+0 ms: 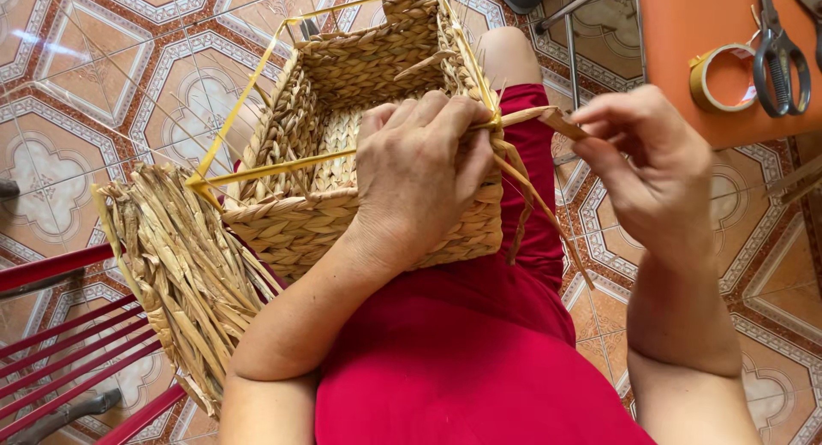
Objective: The person weaves dried palm leaves into a rectangular basket, threading strands through the frame and tightening the weave. They occasionally use scissors to trim excess material and continue adding new strands to build the basket walls.
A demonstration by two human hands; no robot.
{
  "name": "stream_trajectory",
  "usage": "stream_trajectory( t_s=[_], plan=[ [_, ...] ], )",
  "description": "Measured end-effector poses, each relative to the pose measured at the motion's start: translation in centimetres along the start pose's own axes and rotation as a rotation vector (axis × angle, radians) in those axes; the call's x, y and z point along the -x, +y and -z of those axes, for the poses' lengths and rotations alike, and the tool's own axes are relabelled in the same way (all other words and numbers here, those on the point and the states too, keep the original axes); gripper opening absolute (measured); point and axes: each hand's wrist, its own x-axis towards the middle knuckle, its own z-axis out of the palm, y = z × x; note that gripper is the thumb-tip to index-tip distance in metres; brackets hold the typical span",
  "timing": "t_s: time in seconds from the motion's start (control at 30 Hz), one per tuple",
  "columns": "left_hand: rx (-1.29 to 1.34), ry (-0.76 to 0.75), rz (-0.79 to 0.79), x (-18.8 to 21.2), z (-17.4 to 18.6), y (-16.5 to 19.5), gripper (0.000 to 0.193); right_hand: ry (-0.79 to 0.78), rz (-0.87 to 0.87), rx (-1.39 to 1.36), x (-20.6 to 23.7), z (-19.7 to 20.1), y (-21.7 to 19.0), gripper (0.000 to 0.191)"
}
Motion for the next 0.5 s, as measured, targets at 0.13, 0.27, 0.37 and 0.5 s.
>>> stream_trajectory(
  t_s=[0.13, 0.27, 0.37, 0.5],
  plan=[
    [0.03, -0.024, 0.056, -0.3, -0.2, 0.2, 0.014, -0.06, -0.008, -0.115, -1.7, -1.9, 0.5, 0.02],
    [-0.02, -0.011, 0.034, -0.5, -0.7, 0.3, 0.014, -0.036, 0.089, 0.022, -2.4, -2.7, 0.1, 0.017],
    [-0.002, -0.027, 0.019, -0.4, -0.9, 0.0, 0.013, -0.026, 0.113, 0.07, -2.7, -3.2, 0.3, 0.015],
    [0.054, -0.081, 0.016, -0.2, -0.4, -0.6, 0.011, -0.049, 0.216, 0.106, -3.0, -3.3, 0.8, 0.014]
  ],
)
